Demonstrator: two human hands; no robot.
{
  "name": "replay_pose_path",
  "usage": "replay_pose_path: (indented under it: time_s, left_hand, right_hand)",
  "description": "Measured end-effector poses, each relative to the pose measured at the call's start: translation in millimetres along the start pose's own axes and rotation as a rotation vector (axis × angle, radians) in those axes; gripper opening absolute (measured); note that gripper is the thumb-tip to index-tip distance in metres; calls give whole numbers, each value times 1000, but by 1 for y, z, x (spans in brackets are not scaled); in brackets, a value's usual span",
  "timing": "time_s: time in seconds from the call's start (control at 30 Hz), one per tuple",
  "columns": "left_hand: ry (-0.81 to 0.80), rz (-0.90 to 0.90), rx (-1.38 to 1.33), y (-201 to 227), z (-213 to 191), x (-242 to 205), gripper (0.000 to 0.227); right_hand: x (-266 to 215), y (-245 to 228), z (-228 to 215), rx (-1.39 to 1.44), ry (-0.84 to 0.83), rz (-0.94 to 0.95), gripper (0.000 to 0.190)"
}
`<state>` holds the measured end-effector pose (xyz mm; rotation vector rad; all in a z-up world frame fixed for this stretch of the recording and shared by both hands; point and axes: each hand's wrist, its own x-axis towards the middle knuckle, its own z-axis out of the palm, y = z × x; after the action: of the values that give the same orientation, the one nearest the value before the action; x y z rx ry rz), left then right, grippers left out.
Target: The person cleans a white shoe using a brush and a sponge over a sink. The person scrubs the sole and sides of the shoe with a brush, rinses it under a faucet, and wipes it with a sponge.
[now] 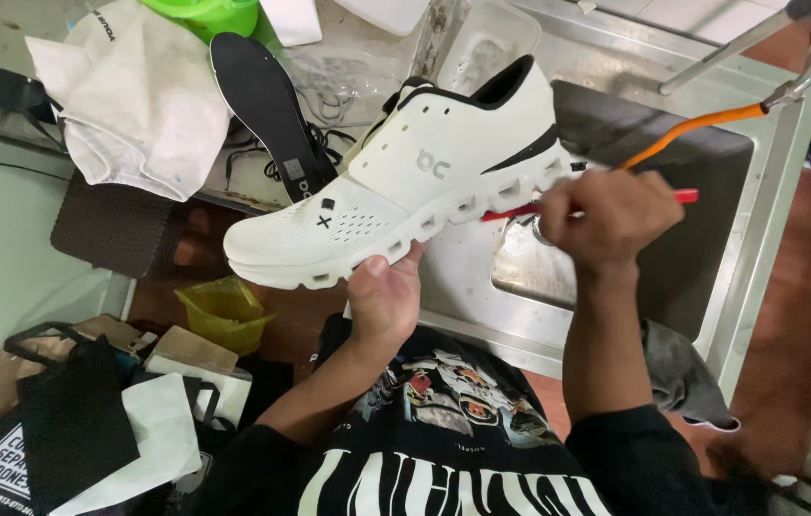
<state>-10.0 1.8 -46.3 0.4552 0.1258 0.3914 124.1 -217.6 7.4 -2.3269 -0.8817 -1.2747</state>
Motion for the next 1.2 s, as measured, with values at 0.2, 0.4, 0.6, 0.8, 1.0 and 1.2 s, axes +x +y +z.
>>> replay_pose_path:
  time_s: [0.2,0.4,0.6,0.8,1.0,1.2]
  left_hand:
    - [-16,47,-18,8,5,-3,96]
    - [13,-19,30,-8,-12,-14,82]
    - [26,-11,123,-21,0,-21,79]
    - [71,110,99,-42,-17,-3,75]
    - [102,74,44,-72,-42,-1,78]
    - [104,40,5,-102,-78,-12,78]
  right_hand:
    - [-20,16,-36,36,187,255,39]
    - [0,-10,-11,3,110,107,28]
    - [-8,-12,-1,-11,97,273,20]
    - [-33,-55,27,265,109,395,42]
    - [-38,-59,28,202,74,337,39]
    - [-55,-31,26,579,294,555,46]
